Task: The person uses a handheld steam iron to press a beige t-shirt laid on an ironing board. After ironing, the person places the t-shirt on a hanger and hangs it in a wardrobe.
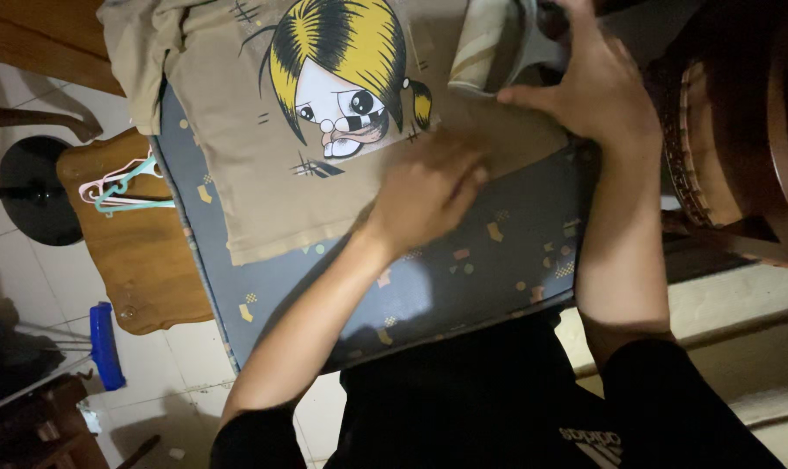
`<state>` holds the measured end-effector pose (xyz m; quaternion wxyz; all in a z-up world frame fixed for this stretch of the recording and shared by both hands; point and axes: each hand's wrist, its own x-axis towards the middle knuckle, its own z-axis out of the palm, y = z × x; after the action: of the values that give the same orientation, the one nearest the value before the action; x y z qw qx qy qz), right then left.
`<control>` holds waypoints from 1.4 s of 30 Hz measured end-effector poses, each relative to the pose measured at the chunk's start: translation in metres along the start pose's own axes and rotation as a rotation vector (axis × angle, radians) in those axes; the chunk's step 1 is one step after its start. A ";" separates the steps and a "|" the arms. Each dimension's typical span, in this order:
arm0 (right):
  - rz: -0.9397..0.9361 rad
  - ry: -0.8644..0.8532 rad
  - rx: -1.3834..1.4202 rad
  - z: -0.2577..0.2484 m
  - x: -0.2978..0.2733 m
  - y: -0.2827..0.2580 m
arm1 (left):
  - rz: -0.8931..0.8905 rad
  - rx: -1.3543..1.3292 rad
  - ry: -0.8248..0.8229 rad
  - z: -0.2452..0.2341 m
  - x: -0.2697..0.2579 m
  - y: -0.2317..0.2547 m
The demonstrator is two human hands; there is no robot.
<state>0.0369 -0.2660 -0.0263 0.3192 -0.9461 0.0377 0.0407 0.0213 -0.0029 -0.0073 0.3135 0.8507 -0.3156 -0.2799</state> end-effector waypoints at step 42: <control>-0.276 -0.082 -0.394 -0.042 -0.019 -0.030 | -0.078 0.497 0.325 0.000 -0.018 -0.038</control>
<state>0.0232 -0.2668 0.0273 0.1323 -0.9838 -0.1134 0.0415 0.0238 0.0331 -0.0295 0.1311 0.9465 -0.2873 -0.0662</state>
